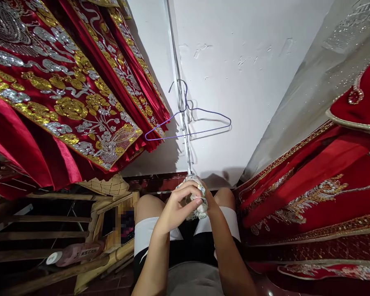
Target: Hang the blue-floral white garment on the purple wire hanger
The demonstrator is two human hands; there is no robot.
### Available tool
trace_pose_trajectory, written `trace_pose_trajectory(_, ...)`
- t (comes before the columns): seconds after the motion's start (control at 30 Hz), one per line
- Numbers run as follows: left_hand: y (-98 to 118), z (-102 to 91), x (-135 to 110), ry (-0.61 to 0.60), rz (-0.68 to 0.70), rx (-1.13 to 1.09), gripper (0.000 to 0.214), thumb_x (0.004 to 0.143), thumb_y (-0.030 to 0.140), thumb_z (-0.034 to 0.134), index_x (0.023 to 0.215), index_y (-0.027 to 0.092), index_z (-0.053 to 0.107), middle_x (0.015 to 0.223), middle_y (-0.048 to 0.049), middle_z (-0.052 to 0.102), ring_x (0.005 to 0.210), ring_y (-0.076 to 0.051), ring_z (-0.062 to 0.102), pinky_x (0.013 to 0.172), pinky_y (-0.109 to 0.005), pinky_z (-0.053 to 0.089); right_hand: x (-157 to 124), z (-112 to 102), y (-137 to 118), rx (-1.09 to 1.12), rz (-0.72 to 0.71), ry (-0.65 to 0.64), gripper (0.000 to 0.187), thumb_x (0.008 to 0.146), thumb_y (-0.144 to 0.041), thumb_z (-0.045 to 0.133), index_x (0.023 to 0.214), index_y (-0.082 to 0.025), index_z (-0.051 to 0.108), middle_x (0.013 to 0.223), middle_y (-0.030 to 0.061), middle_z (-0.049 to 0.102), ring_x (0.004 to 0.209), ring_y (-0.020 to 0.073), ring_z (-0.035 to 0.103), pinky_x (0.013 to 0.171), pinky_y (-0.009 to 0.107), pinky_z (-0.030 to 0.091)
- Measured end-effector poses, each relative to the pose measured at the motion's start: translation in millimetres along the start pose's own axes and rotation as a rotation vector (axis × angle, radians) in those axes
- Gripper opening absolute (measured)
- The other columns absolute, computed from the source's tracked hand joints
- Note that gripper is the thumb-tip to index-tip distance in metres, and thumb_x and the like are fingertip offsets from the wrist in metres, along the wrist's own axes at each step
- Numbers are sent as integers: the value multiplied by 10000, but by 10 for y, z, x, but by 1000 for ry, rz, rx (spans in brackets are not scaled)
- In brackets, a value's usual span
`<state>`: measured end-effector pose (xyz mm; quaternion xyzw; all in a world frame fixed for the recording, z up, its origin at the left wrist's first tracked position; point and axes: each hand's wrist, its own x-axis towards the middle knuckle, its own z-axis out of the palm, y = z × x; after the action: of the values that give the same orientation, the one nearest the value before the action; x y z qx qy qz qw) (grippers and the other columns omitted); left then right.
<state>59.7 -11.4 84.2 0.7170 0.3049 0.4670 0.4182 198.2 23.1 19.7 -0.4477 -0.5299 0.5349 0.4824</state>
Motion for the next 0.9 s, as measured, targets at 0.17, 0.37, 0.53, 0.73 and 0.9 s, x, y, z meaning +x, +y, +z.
trace_pose_trajectory(0.17, -64, -78, -28, 212, 26, 248, 143, 1008, 340, 590, 995, 237, 689, 1173, -90, 699, 1232, -271, 583, 1095, -440, 426, -19, 78, -91, 420, 219, -157, 742, 760, -904, 519, 1036, -251, 737, 957, 107, 741, 1044, 329, 684, 883, 466, 566)
trace_pose_trajectory(0.37, -372, -117, -62, 195, -88, 38, 481, 1036, 476, 498, 1472, 281, 452, 1627, -103, 417, 1515, -281, 380, 1224, -444, 331, -74, -35, -285, 252, 193, -265, 462, 609, -513, 899, 913, -217, 716, 796, 25, 714, 761, 219, 652, 725, 350, 543)
trace_pose_trajectory(0.53, -644, -174, -159, -178, -321, 206, 592, 1061, 565, 259, 1071, 163, 693, 1085, -109, 750, 1006, -276, 679, 905, -368, 517, -8, -230, -551, -37, 21, -370, 190, 619, -255, 799, 700, -191, 640, 653, -22, 607, 612, 135, 515, 583, 263, 435)
trace_pose_trajectory(0.73, -694, -557, -365, -410, -521, 825, 412, 955, 566, 538, 827, 197, 672, 863, -88, 748, 836, -281, 700, 743, -315, 438, 524, -465, -873, -253, -365, 17, 237, 680, -157, 622, 897, -196, 706, 674, -26, 589, 581, 131, 497, 541, 246, 384)
trace_pose_trajectory(0.9, -512, -898, -381, -347, -553, 1002, 397, 958, 515, 542, 731, 198, 617, 789, -94, 725, 793, -281, 691, 704, -313, 401, 1397, -474, -780, -310, -450, 146, 528, 752, -184, 589, 1274, -209, 660, 1345, 94, 664, 1152, 257, 624, 988, 372, 500)
